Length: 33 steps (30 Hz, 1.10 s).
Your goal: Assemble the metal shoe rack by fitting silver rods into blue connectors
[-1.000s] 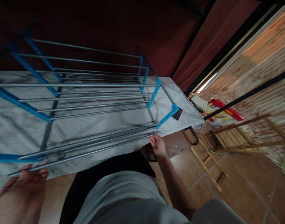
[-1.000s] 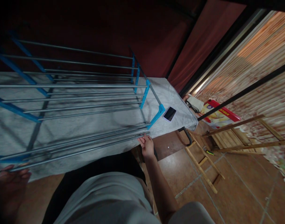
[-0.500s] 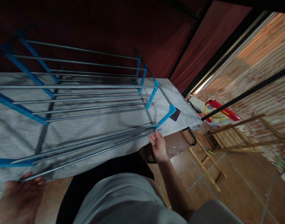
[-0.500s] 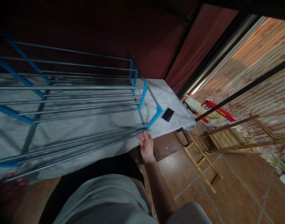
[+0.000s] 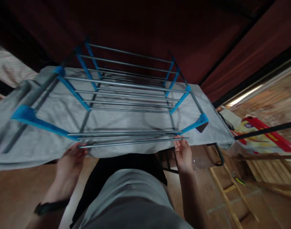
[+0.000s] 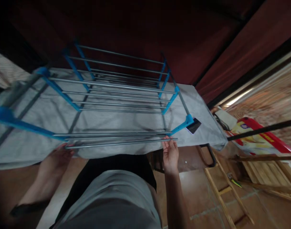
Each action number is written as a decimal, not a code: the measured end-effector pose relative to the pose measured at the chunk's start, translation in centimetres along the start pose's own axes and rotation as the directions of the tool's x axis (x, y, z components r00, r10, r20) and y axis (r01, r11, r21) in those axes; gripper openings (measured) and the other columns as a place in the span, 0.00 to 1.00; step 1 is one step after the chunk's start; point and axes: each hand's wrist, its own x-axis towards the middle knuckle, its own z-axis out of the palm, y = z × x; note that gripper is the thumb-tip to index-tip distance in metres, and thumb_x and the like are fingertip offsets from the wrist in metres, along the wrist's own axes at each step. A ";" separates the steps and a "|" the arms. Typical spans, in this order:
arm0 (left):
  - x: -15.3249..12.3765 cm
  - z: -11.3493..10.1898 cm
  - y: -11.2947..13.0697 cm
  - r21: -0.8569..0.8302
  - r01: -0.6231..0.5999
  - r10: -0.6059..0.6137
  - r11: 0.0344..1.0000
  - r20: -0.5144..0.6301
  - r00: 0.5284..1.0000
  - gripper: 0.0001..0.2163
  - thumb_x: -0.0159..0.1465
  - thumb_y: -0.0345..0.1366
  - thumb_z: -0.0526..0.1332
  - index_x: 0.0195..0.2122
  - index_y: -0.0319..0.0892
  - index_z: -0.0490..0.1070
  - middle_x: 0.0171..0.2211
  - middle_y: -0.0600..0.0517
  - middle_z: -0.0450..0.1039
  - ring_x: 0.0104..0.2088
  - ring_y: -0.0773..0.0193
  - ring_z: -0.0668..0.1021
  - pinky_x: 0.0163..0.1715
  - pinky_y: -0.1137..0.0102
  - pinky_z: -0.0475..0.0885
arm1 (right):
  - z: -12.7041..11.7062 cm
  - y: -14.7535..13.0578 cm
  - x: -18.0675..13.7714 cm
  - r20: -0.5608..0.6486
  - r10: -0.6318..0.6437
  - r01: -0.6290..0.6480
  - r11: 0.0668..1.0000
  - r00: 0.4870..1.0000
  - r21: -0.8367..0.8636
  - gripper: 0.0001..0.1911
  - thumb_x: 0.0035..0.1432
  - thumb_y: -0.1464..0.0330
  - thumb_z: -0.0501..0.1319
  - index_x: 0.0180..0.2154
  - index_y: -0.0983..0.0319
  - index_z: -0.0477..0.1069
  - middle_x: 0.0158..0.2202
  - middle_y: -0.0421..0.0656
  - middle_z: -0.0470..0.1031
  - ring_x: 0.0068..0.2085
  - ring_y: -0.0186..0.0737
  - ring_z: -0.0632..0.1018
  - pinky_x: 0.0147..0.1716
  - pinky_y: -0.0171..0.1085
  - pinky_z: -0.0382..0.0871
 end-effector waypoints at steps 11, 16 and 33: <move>-1.7 2.0 -1.4 -0.197 0.183 -0.160 0.963 0.125 0.979 0.04 0.63 0.22 0.62 0.34 0.35 0.74 0.33 0.47 0.79 0.30 0.68 0.80 0.34 0.75 0.78 | -2.5 0.2 1.4 -0.028 0.013 -0.015 0.998 1.000 -0.067 0.13 0.51 0.68 0.71 0.38 0.59 0.72 0.45 0.40 0.77 0.48 0.33 0.80 0.58 0.39 0.71; -2.1 2.6 -3.0 -0.206 0.226 -0.189 0.952 0.187 0.964 0.05 0.63 0.21 0.61 0.35 0.36 0.74 0.35 0.46 0.80 0.34 0.66 0.82 0.40 0.72 0.79 | -2.7 0.9 1.4 -0.033 0.020 -0.024 0.993 0.999 -0.116 0.09 0.52 0.68 0.69 0.37 0.57 0.72 0.43 0.39 0.77 0.47 0.32 0.80 0.58 0.39 0.72; -3.6 1.7 -4.1 0.253 -0.132 0.040 0.958 0.337 0.941 0.02 0.60 0.32 0.68 0.32 0.41 0.77 0.28 0.51 0.74 0.31 0.63 0.76 0.36 0.70 0.71 | -3.0 1.3 1.5 -0.007 0.024 -0.025 0.980 1.000 -0.197 0.06 0.54 0.70 0.66 0.36 0.57 0.73 0.43 0.40 0.78 0.48 0.33 0.80 0.56 0.37 0.73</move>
